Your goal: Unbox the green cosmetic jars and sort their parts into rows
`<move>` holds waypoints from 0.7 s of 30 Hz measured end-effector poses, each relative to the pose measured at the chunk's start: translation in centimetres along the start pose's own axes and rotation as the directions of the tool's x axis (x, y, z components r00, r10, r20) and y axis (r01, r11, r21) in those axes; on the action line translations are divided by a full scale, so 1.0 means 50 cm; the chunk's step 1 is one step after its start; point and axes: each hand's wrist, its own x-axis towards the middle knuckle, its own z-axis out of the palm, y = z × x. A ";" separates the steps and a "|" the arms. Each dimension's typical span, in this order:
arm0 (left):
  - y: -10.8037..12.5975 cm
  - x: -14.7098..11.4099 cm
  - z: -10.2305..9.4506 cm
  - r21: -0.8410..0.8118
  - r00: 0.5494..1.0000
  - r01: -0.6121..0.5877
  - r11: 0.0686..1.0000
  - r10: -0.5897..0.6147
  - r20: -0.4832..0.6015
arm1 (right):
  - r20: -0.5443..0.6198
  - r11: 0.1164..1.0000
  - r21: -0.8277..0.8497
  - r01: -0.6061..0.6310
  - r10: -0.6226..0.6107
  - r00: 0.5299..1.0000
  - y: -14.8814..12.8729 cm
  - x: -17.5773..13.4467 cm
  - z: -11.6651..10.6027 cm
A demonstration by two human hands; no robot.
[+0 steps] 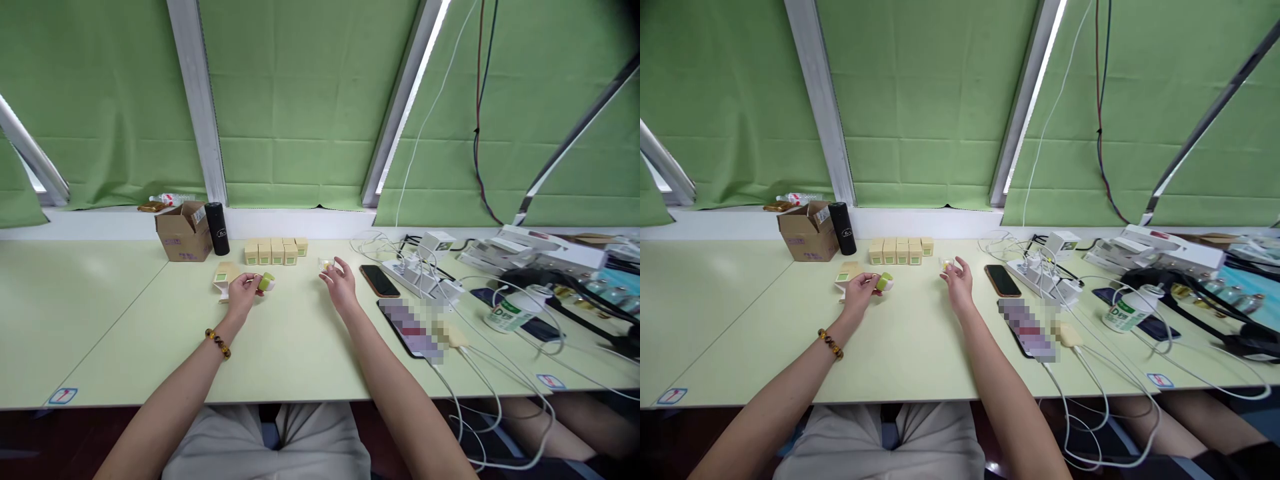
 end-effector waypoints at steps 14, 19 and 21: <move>-0.008 0.004 -0.003 0.006 1.000 0.004 1.000 -0.004 0.005 | 0.081 0.698 -0.714 0.056 0.004 0.997 0.012 0.056 -0.099; -0.010 0.006 -0.005 0.006 1.000 0.004 1.000 -0.004 0.003 | 0.088 0.697 -0.716 0.048 0.021 0.996 0.013 0.059 -0.106; -0.010 0.006 -0.005 0.010 1.000 0.006 1.000 -0.006 0.001 | 0.102 0.699 -0.713 0.055 0.026 0.994 0.011 0.057 -0.105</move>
